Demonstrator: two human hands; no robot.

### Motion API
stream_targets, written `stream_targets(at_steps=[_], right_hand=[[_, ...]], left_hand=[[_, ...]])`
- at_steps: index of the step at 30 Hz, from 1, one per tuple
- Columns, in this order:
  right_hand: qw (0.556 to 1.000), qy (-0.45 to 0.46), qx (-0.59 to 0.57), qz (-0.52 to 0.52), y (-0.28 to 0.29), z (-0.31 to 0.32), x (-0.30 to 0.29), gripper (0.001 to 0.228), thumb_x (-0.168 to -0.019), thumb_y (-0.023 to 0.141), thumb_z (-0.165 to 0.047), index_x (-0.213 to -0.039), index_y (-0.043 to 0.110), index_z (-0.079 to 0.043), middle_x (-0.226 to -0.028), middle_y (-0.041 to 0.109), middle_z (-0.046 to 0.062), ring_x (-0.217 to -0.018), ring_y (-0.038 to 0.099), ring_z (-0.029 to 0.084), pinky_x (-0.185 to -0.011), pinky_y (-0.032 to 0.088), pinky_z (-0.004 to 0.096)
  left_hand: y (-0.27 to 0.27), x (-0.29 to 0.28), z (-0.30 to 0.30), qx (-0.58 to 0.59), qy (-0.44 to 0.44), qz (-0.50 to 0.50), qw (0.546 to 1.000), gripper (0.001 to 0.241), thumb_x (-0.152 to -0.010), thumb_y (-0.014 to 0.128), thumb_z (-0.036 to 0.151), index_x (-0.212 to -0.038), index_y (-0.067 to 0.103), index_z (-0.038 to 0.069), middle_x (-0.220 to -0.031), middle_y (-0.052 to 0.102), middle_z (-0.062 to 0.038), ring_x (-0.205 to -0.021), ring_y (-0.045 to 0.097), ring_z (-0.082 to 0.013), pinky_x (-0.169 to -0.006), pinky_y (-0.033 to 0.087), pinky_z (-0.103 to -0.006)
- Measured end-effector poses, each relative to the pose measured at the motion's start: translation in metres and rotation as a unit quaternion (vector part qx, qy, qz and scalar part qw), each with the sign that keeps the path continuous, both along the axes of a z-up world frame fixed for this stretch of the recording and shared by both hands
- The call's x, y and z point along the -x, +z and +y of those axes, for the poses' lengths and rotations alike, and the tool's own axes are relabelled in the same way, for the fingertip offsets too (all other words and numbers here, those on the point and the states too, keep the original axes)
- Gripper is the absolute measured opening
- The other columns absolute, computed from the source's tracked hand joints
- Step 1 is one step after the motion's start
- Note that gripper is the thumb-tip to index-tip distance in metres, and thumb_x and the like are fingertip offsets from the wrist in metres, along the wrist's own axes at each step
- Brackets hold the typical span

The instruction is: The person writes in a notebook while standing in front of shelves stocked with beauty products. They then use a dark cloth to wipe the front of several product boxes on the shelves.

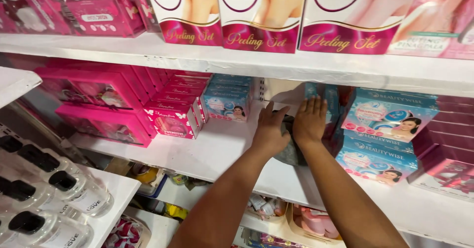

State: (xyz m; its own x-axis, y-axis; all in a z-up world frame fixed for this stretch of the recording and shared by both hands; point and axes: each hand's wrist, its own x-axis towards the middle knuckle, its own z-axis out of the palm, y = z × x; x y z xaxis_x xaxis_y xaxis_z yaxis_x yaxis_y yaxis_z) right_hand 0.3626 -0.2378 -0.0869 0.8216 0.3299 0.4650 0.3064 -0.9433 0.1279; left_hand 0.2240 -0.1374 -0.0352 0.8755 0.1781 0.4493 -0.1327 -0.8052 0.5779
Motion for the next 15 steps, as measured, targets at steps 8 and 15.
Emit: stream_targets(at_steps=[8,15], right_hand=[[0.979,0.129,-0.158,-0.032,0.029,0.006,0.027,0.036,-0.086,0.061,-0.006,-0.122,0.066,-0.006,-0.145,0.049,0.028,-0.124,0.051,0.047,-0.1,0.043,0.053],[0.917,0.316,-0.221,-0.1,0.083,-0.01,0.025,0.043,-0.082,0.063,0.009,-0.122,0.066,-0.004,-0.13,0.065,0.017,-0.117,0.059,0.04,-0.101,0.051,0.047]], left_hand=[[-0.004,0.003,0.013,-0.031,0.027,-0.041,0.998,0.078,-0.076,0.075,0.011,-0.148,0.047,0.023,-0.161,0.027,-0.024,-0.146,0.026,-0.0503,-0.118,0.03,-0.0543],[0.018,0.038,0.036,-0.029,0.02,-0.075,0.997,0.074,-0.077,0.071,0.005,-0.147,0.051,0.016,-0.156,0.04,-0.028,-0.144,0.038,-0.046,-0.118,0.036,-0.0494]])
